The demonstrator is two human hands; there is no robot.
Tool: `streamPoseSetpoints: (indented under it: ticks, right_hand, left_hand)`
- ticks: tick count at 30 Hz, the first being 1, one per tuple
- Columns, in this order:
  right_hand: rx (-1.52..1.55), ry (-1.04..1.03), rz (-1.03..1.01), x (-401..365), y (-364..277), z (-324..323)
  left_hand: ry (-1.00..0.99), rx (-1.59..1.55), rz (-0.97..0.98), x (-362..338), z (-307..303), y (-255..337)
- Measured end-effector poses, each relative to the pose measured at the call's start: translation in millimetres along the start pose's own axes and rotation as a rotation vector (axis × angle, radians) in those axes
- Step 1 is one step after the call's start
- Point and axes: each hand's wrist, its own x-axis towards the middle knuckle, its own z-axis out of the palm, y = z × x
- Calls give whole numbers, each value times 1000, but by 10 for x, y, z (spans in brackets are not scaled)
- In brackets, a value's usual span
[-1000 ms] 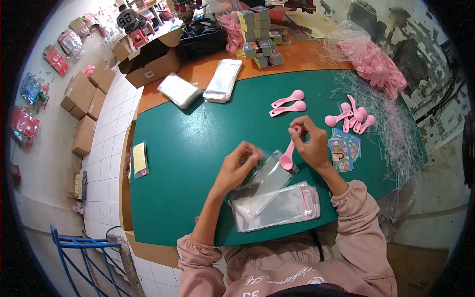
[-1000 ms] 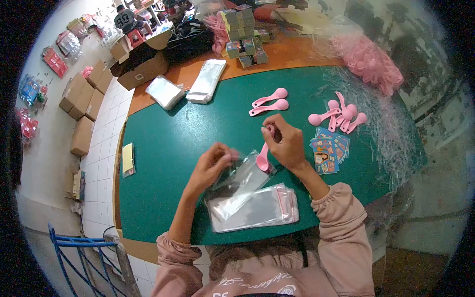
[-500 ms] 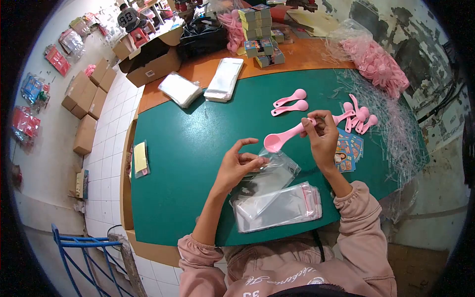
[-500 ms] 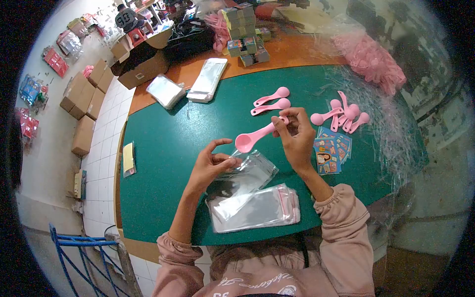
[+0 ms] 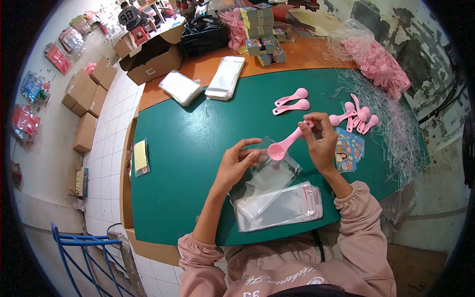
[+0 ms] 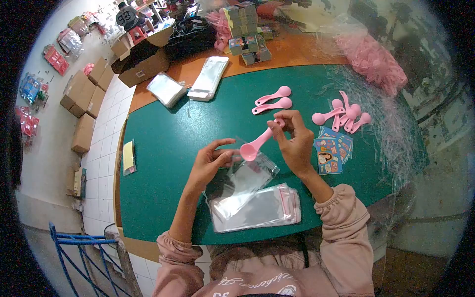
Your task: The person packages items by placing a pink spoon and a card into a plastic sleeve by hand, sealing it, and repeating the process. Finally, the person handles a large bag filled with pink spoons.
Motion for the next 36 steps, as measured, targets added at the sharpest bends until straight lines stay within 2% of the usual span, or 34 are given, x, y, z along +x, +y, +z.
streamPoseSetpoints:
  ticks: [4, 6, 8, 9, 11, 12, 13, 14, 15, 16, 18, 19, 20, 21, 23, 25, 26, 28, 32, 34, 35, 36]
  right_hand:
    - [62, -41, -25, -39, -8, 64]
    - [129, -270, 76, -34, -13, 54]
    - [193, -278, 125, -47, -77, 89]
    - [254, -287, 177, -58, -115, 93]
    - [158, -313, 153, -62, -186, 69]
    - [60, -331, 120, -43, -212, 57]
    - [56, -324, 115, -49, -210, 60]
    - [63, -408, -25, -63, -191, 80]
    - [65, -491, -164, -79, -194, 84]
    - [54, -481, -165, -107, -280, 59]
    - [90, -606, -227, -156, -493, -1]
    - [58, -617, -138, -145, -499, -126]
    - [-178, -523, -83, -142, -586, -299]
    - [-411, -426, -30, -134, -679, -477]
    - [-818, -97, 174, -316, -438, -801]
    - [-1340, -52, 228, -539, -73, -1098]
    - [-1345, -58, 221, -557, -7, -1199]
    - [-931, -79, 395, -552, 68, -1285]
    - [-867, -43, 395, -394, 72, -1238]
    - [-1498, 14, 131, -336, -40, -1072]
    - [-1494, 9, 124, -294, -120, -1000]
    - [-1549, 45, 23, -209, -214, -927]
  left_hand:
    - [-56, -4, 3, 0, 32, -42]
    - [-59, -12, 22, 4, 49, -77]
    - [-52, 74, 145, 26, 52, -139]
    - [-52, 74, 143, 21, 17, -112]
    - [-223, 426, -213, -9, -72, -5]
    - [-225, 430, -204, -26, -48, 30]
    - [-233, 295, -106, -63, -2, 50]
    - [-246, 160, -9, -76, 43, 92]
    - [-261, 162, -2, -84, 81, 182]
    - [-209, 158, -4, -109, 110, 294]
    - [-164, 151, -1, -113, 110, 407]
    - [-149, 25, 75, -110, 84, 436]
    - [-132, -103, 152, -114, 44, 473]
    - [-131, -90, 158, -135, -31, 551]
    - [-88, -81, 158, -146, -170, 597]
    - [-21, -79, 138, -134, -229, 577]
    - [-16, -88, 141, -118, -241, 539]
    - [-82, 69, 114, -107, -286, 483]
    - [-129, 80, 77, -78, -276, 476]
    - [-150, 56, 94, -24, -249, 394]
    - [-141, 68, 110, 22, -239, 334]
    - [-134, 70, 113, 46, -218, 309]
